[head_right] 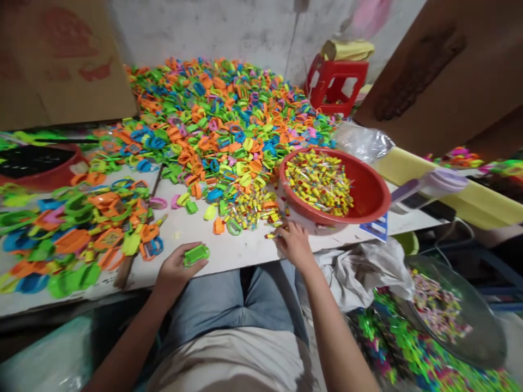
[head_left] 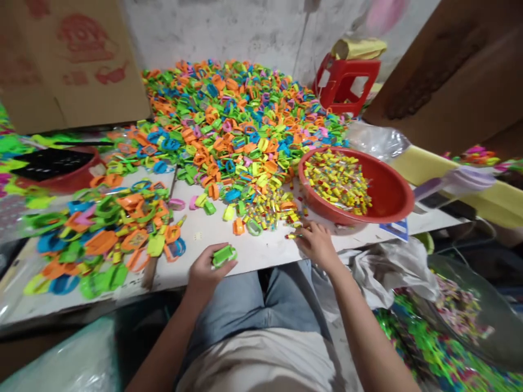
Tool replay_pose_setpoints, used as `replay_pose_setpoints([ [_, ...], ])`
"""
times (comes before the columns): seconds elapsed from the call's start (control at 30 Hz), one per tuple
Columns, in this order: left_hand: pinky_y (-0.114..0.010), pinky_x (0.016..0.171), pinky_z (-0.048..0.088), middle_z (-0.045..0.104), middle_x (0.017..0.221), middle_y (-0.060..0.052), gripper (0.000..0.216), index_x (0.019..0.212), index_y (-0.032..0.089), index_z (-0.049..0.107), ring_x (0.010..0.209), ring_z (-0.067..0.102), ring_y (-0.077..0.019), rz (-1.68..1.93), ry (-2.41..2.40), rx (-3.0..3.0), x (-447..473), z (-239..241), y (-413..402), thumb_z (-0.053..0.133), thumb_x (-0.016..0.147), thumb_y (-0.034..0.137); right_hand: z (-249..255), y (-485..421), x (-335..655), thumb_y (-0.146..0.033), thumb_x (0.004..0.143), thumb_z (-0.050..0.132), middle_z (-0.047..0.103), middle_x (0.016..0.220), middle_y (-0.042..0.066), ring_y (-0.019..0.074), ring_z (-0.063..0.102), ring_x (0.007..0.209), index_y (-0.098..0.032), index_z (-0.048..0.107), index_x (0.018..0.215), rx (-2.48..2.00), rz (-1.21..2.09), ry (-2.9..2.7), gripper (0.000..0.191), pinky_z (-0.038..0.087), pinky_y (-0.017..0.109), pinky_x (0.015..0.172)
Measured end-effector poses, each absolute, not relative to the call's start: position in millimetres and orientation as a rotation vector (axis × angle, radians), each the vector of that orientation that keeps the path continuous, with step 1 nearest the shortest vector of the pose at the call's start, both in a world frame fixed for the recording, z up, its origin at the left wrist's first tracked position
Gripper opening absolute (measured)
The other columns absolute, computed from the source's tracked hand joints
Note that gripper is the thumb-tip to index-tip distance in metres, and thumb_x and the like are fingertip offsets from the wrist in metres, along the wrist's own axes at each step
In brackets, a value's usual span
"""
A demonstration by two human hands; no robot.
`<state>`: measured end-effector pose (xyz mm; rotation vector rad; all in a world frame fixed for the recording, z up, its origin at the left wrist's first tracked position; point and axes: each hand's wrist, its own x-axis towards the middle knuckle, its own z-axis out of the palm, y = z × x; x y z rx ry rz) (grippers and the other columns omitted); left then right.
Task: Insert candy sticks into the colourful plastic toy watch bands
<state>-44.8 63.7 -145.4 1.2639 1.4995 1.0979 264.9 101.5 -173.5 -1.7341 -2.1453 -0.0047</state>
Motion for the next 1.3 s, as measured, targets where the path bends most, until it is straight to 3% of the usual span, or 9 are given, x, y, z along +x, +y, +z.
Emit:
replay_pose_setpoints([
  [0.13, -0.036, 0.089, 0.052, 0.071, 0.104, -0.007, 0.04, 0.101, 0.018, 0.064, 0.096, 0.066, -0.0224, 1.075, 1.473, 1.377, -41, -133, 52, 0.073, 0.066, 0.037, -161, 84, 233, -0.026, 0.092, 0.043, 0.062, 0.104, 0.011, 0.0243, 0.055, 0.099, -0.02, 0.054, 0.099, -1.442, 0.256, -1.896, 0.014, 0.039, 0.038, 0.085],
  [0.2, -0.035, 0.089, 0.052, 0.069, 0.107, -0.007, 0.037, 0.101, 0.02, 0.064, 0.098, 0.066, -0.0215, 1.1, 1.402, 1.432, -38, -126, 45, 0.072, 0.069, 0.036, -149, 67, 207, -0.03, 0.095, 0.039, 0.062, 0.096, 0.009, 0.0202, 0.059, 0.092, -0.021, 0.047, 0.104, -1.299, 0.523, -1.772, 0.015, 0.045, 0.034, 0.081],
  [0.4, -0.034, 0.084, 0.053, 0.071, 0.099, -0.006, 0.062, 0.108, 0.02, 0.05, 0.09, 0.068, -0.0204, 1.227, 1.183, 1.258, -25, -112, 36, 0.084, 0.057, 0.032, -127, 30, 146, -0.031, 0.097, 0.039, 0.062, 0.103, 0.005, 0.0158, 0.06, 0.096, -0.023, 0.049, 0.114, -1.018, 0.879, -1.744, 0.021, 0.047, 0.028, 0.084],
  [0.5, -0.03, 0.071, 0.053, 0.072, 0.086, -0.004, 0.058, 0.091, 0.02, 0.05, 0.078, 0.068, -0.0195, 1.238, 1.066, 1.08, -21, -110, 36, 0.084, 0.053, 0.045, -132, 25, 138, -0.029, 0.097, 0.042, 0.064, 0.097, 0.004, 0.0153, 0.06, 0.091, -0.022, 0.054, 0.105, -0.947, 0.898, -1.754, 0.016, 0.047, 0.028, 0.082],
  [0.6, -0.027, 0.068, 0.051, 0.071, 0.082, -0.002, 0.053, 0.09, 0.02, 0.051, 0.074, 0.066, -0.0169, 1.217, 1.007, 0.975, -20, -112, 35, 0.082, 0.057, 0.047, -134, 23, 140, -0.028, 0.096, 0.042, 0.065, 0.095, 0.004, 0.0157, 0.061, 0.09, -0.022, 0.056, 0.103, -0.969, 0.908, -1.719, 0.016, 0.047, 0.028, 0.081],
  [0.73, -0.029, 0.078, 0.052, 0.071, 0.091, -0.003, 0.052, 0.105, 0.02, 0.056, 0.085, 0.067, -0.0182, 1.096, 1.062, 1.021, -19, -112, 32, 0.081, 0.062, 0.035, -125, 22, 146, -0.028, 0.096, 0.042, 0.064, 0.099, 0.005, 0.0158, 0.061, 0.092, -0.023, 0.053, 0.109, -1.053, 0.844, -1.617, 0.018, 0.048, 0.028, 0.08],
  [0.97, -0.036, 0.098, 0.048, 0.066, 0.118, -0.009, 0.045, 0.111, 0.02, 0.062, 0.11, 0.062, -0.0234, 1.07, 1.174, 1.318, -25, -105, 32, 0.075, 0.071, 0.034, -114, 23, 149, -0.024, 0.094, 0.044, 0.063, 0.095, 0.004, 0.016, 0.061, 0.089, -0.023, 0.052, 0.103, -1.084, 0.706, -1.627, 0.012, 0.049, 0.028, 0.078],
  [1.17, -0.035, 0.099, 0.047, 0.067, 0.119, -0.007, 0.042, 0.111, 0.022, 0.066, 0.113, 0.06, -0.0238, 1.083, 1.288, 1.471, -30, -107, 30, 0.074, 0.072, 0.034, -114, 23, 145, -0.022, 0.094, 0.04, 0.065, 0.096, 0.007, 0.0195, 0.061, 0.091, -0.023, 0.052, 0.102, -1.101, 0.588, -1.771, 0.014, 0.049, 0.034, 0.079],
  [1.3, -0.036, 0.098, 0.048, 0.069, 0.114, -0.006, 0.042, 0.11, 0.023, 0.067, 0.107, 0.063, -0.024, 1.091, 1.378, 1.513, -30, -110, 29, 0.075, 0.07, 0.036, -115, 22, 145, -0.018, 0.094, 0.034, 0.064, 0.091, 0.01, 0.0222, 0.059, 0.081, -0.019, 0.052, 0.104, -1.208, 0.338, -2.003, 0.02, 0.045, 0.036, 0.071],
])
